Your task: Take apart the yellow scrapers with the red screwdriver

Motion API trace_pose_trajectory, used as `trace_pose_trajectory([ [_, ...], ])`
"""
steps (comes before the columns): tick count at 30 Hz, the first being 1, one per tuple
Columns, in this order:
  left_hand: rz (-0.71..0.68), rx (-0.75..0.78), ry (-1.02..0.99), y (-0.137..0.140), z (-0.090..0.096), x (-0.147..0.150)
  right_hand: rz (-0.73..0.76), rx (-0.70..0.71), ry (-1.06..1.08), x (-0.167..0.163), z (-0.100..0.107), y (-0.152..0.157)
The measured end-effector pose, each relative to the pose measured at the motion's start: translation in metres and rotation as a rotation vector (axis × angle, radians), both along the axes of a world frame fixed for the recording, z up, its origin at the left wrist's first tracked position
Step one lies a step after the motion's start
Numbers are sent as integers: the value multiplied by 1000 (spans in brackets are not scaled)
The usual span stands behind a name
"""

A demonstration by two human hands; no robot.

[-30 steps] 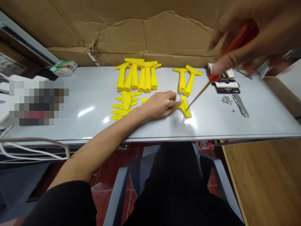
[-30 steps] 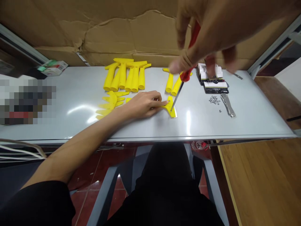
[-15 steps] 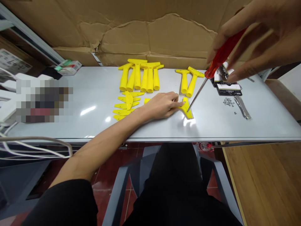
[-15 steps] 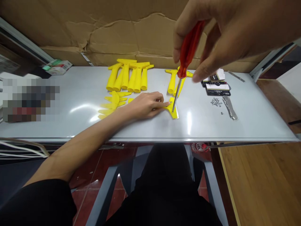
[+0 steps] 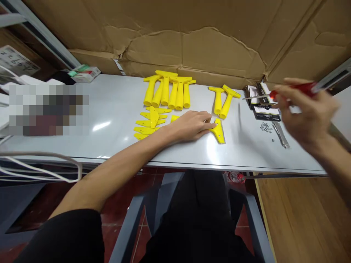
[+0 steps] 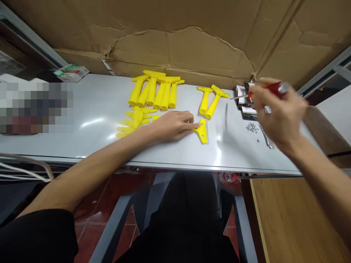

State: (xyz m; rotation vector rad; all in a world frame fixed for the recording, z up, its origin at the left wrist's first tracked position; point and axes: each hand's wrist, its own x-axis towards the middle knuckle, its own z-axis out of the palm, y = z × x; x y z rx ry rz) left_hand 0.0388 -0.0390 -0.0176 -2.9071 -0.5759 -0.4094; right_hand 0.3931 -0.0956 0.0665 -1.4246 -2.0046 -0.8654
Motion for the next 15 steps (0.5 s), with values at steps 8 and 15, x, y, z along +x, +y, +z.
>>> trace_pose_trajectory([
  [8,39,-34,-65,7,3,-10,94,-269,-82,15,-99,39],
  [15,-21,-154,-111,7,1,-10,106,-433,-105,4,-100,24],
])
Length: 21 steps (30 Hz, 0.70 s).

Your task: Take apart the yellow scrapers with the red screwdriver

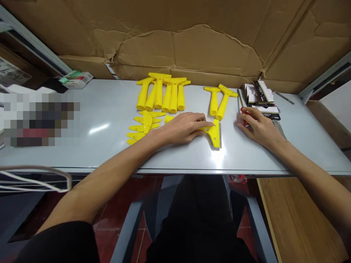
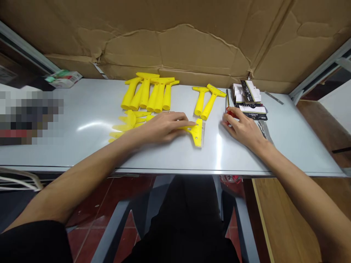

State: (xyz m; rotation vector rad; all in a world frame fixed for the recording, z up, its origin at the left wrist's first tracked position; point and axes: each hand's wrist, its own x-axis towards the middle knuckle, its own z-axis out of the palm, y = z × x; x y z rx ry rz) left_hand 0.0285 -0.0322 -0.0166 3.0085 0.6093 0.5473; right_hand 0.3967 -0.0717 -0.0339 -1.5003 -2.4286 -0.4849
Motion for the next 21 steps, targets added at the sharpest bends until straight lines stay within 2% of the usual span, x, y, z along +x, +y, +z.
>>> trace_pose_trajectory([
  [5,-20,-68,10,-1,1,1,104,-17,-110,1,10,-4],
  [8,-24,-104,-3,0,0,0,104,-24,-179,-9,22,-12],
  [10,-22,-125,-16,0,0,-1,58,-36,-56,-24,30,-23],
  [11,-19,-136,-26,0,-1,-1,13,-67,88,-34,33,-30],
  [13,-14,-155,-60,0,-1,-2,-100,-268,487,-58,37,-42],
  [16,-11,-157,-126,-2,1,-1,-214,-857,1049,-88,36,-52],
  [18,-10,-143,-156,-2,3,0,-211,-1159,1287,-99,34,-50],
  [19,-8,-137,-162,-3,4,0,-199,-1231,1374,-102,34,-48],
  [21,-2,-129,-154,-3,5,0,-164,-1283,1507,-104,33,-44],
])
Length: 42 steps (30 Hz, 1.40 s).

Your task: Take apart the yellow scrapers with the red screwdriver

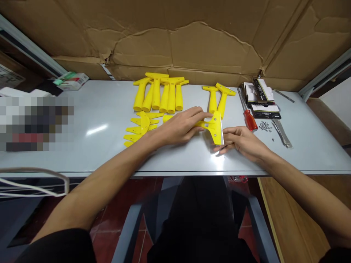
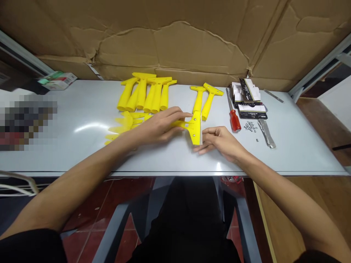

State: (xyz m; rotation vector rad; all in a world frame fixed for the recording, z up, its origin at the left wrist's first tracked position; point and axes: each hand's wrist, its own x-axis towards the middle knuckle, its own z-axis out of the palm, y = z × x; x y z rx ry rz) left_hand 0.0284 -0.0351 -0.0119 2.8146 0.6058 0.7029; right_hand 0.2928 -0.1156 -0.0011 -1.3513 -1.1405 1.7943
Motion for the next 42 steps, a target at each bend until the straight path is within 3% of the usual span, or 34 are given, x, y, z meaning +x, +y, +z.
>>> trace_pose_trajectory([
  [3,2,14,23,0,0,0,-46,2,97,2,1,4],
  [9,-11,58,11,0,0,0,-31,-33,30,-1,-1,6],
  [17,-18,130,-21,-1,-1,2,-212,2,18,-9,-6,0],
  [23,-14,105,-162,2,2,1,-242,64,-23,-9,-8,-2],
  [31,-34,129,-82,7,0,-5,-33,-6,-160,3,5,10],
  [42,106,55,-59,13,16,-22,88,96,-406,25,16,23],
])
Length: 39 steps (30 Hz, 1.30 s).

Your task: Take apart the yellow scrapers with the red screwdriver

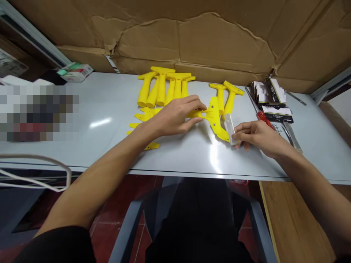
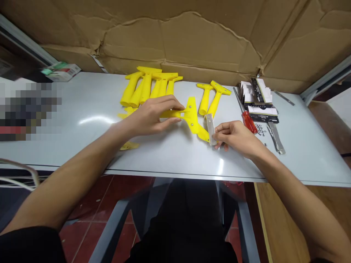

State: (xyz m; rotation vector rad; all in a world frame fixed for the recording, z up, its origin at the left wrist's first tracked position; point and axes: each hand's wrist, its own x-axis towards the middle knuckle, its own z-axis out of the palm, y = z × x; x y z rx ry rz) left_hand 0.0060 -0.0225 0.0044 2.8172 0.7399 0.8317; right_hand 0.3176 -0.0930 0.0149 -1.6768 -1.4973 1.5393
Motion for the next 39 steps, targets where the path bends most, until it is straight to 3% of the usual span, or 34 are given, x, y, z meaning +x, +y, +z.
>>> trace_pose_trajectory([
  [11,146,-45,31,-4,2,2,38,52,-233,29,10,-5],
  [17,113,-3,5,-4,-1,3,115,108,-495,42,15,-3],
  [19,91,24,-4,-4,-2,4,161,209,-649,38,18,-1],
  [22,65,63,-10,-4,-5,6,217,497,-765,21,24,5],
  [26,81,178,-15,-4,-6,9,281,901,-579,-15,24,21],
  [30,139,335,47,-1,-9,9,463,1199,-419,-33,4,36],
  [34,167,448,109,2,-14,9,545,1335,-492,-27,-20,36],
  [39,193,454,132,0,-16,13,563,1372,-652,-24,-32,31],
])
